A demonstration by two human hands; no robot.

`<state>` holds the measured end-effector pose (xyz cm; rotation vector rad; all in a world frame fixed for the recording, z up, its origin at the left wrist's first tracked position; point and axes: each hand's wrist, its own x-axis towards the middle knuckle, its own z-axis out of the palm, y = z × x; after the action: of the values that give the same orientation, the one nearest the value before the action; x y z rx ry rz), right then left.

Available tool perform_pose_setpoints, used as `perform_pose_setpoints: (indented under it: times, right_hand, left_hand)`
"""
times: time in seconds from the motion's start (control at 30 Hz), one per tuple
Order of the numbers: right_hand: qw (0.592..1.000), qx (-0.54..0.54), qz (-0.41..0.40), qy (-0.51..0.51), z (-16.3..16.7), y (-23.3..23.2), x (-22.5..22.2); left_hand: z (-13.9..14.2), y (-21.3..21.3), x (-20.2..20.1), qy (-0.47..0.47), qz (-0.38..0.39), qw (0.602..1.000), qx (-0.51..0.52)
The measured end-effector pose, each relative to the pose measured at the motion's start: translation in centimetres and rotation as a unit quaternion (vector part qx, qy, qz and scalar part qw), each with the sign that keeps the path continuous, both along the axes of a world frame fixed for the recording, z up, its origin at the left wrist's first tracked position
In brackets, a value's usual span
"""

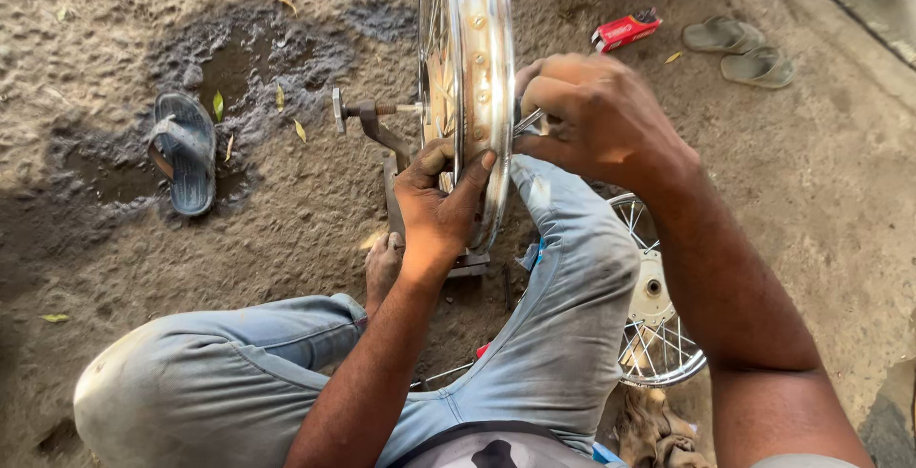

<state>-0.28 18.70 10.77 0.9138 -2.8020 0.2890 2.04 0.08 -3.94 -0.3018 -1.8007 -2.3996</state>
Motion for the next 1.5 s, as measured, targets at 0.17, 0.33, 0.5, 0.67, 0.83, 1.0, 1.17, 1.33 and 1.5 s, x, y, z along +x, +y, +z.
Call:
perform_pose_setpoints:
  times: [0.17,0.33,0.5,0.67,0.83,1.0,1.17,1.33,1.5]
  right_hand:
    - [0.985,-0.009,0.042,0.169,0.0,-0.3,-0.6]
    - [0.978,0.058,0.069,0.190,-1.7,0.7,-1.8]
    - [0.956,-0.015,0.003,0.293,-7.6,2.7,-0.3]
    - [0.918,-0.187,-0.181,0.299,-15.3,-1.9,2.9]
    - [0.903,-0.263,-0.205,0.273,-16.7,-3.3,4.8]
    - [0.908,-0.306,-0.246,0.147,-14.4,-4.3,5.6]
    - [0.922,-0.313,-0.218,0.060,-12.4,-4.3,6.3]
    - [0.951,-0.114,-0.284,0.036,-14.4,0.9,4.9]
    - [0.935,-0.201,-0.287,0.048,-23.8,4.1,6.9]
  left_hand:
    - [0.6,1.4,-0.4,-0.067,-0.015,0.993,0.098]
    - [1.6,1.1,-0.3,-0.015,0.052,0.998,-0.033]
    - [2.3,0.5,-0.1,-0.033,0.052,0.998,-0.024]
    - [2.1,0.7,-0.4,-0.012,0.040,0.999,-0.009]
    - [1.8,0.1,-0.3,0.039,0.047,0.997,-0.044]
    - [1.7,0.1,-0.1,0.025,0.040,0.998,-0.030]
    - [-0.1,0.6,-0.3,-0.040,0.000,0.998,0.044]
    - [1.6,0.1,-0.3,0.044,0.086,0.992,-0.087]
    - [5.5,-1.1,-2.6,0.200,0.090,0.965,-0.143]
